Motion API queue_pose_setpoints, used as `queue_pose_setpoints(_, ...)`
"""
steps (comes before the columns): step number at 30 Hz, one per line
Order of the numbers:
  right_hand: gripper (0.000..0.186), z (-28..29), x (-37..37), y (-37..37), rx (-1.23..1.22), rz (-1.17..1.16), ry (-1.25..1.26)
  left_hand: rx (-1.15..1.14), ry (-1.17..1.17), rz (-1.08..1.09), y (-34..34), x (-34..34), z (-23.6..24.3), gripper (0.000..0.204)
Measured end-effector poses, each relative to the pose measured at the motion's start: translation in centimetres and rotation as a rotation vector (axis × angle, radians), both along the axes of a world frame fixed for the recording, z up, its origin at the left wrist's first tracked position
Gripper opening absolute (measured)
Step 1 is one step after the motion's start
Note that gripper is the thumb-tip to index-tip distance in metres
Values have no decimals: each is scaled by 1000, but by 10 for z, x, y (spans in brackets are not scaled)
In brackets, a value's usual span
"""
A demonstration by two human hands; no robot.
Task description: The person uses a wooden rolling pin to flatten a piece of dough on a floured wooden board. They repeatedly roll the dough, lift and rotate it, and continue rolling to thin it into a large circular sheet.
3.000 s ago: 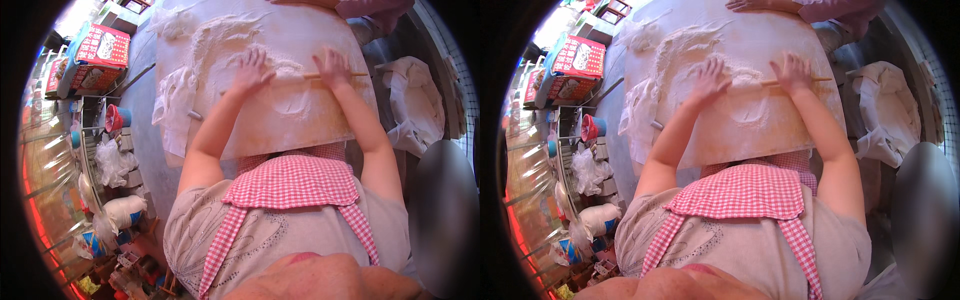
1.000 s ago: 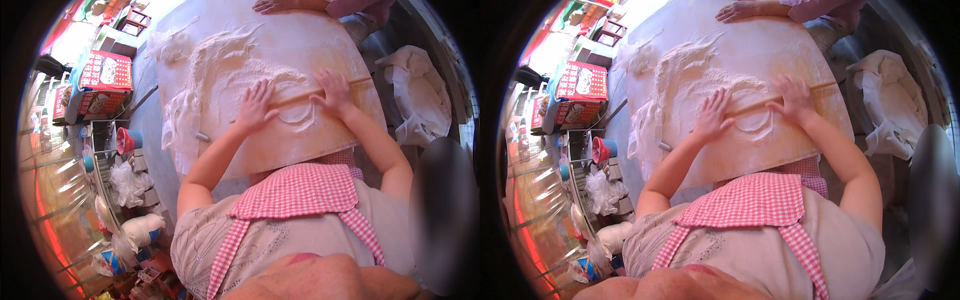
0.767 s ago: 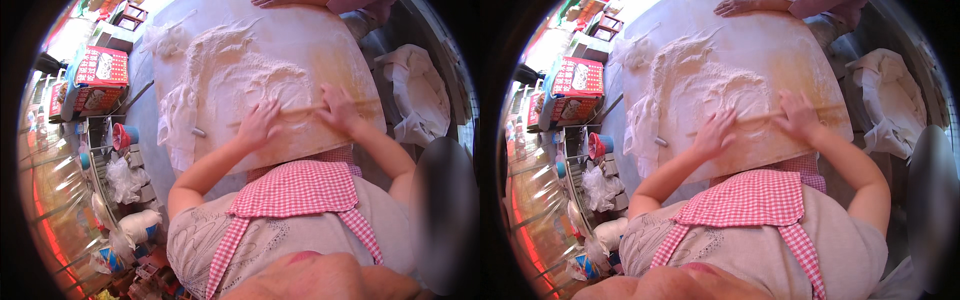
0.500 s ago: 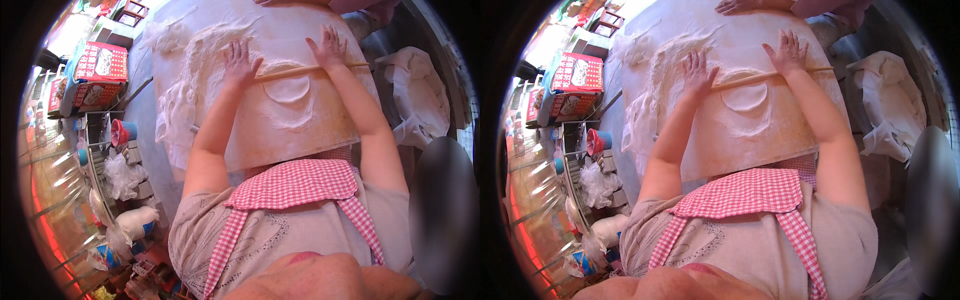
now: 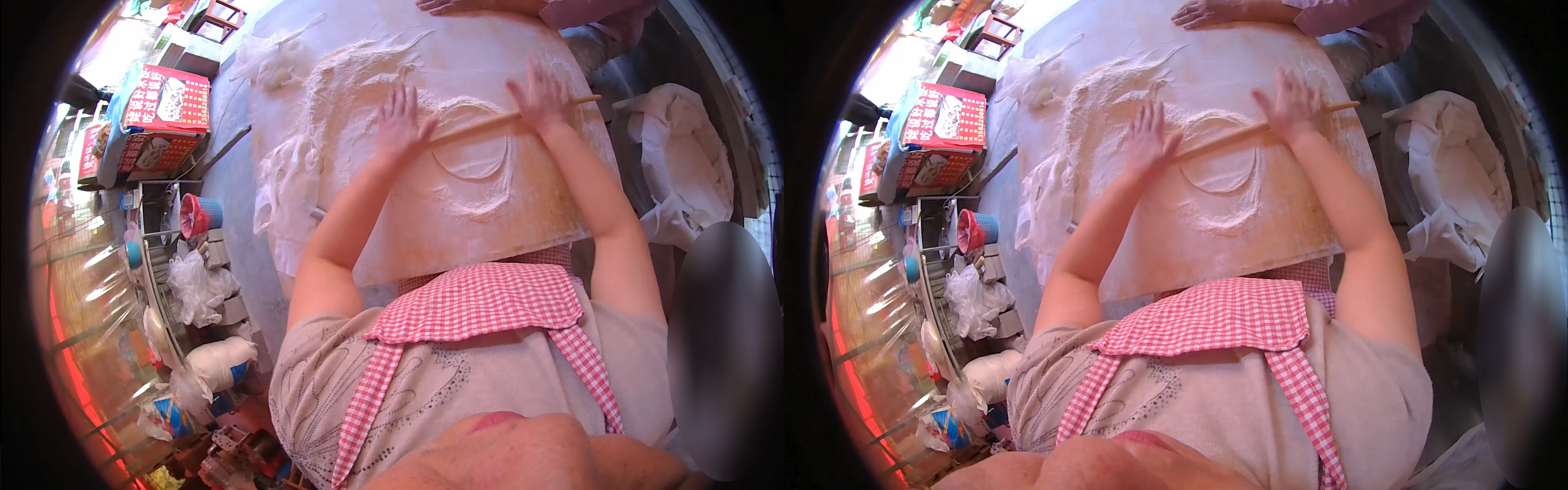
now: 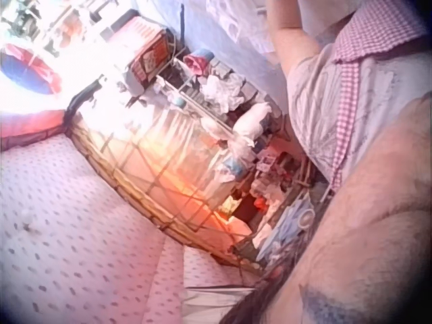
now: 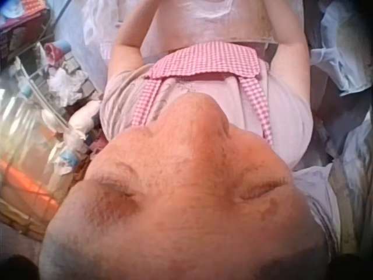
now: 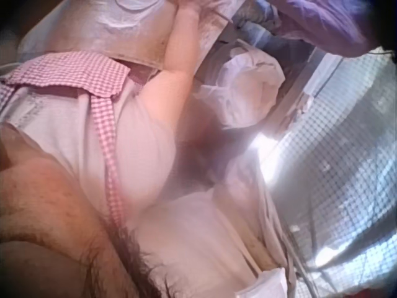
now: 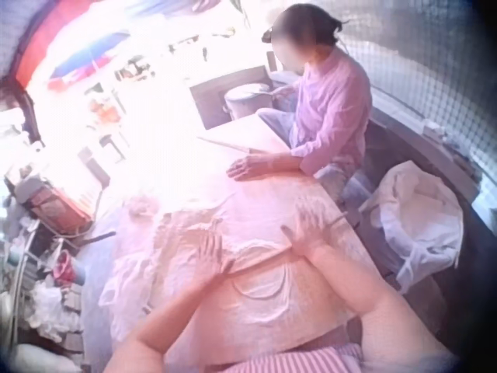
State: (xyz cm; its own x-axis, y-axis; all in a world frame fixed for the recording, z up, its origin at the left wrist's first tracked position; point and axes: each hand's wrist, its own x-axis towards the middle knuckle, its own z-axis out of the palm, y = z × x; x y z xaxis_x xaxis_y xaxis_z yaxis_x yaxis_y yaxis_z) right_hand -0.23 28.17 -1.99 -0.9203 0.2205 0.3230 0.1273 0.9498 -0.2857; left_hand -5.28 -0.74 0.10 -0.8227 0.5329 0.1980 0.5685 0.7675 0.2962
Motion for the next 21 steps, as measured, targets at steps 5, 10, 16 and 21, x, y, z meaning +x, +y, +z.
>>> queue_pose_setpoints(5,53,27,57,1,-22,364,74,-130,-17,-351,-5,54,8,72)
queue_pose_setpoints(10,45,36,110,-10,-95,414,-65,-135,-264,-367,-26,102,23,67)
queue_pose_setpoints(16,79,2,63,-12,-17,233,16,-242,95,-253,-20,62,6,71)
queue_pose_setpoints(21,79,5,-9,-19,-42,-15,24,-35,65,-2,-11,-16,-7,73)
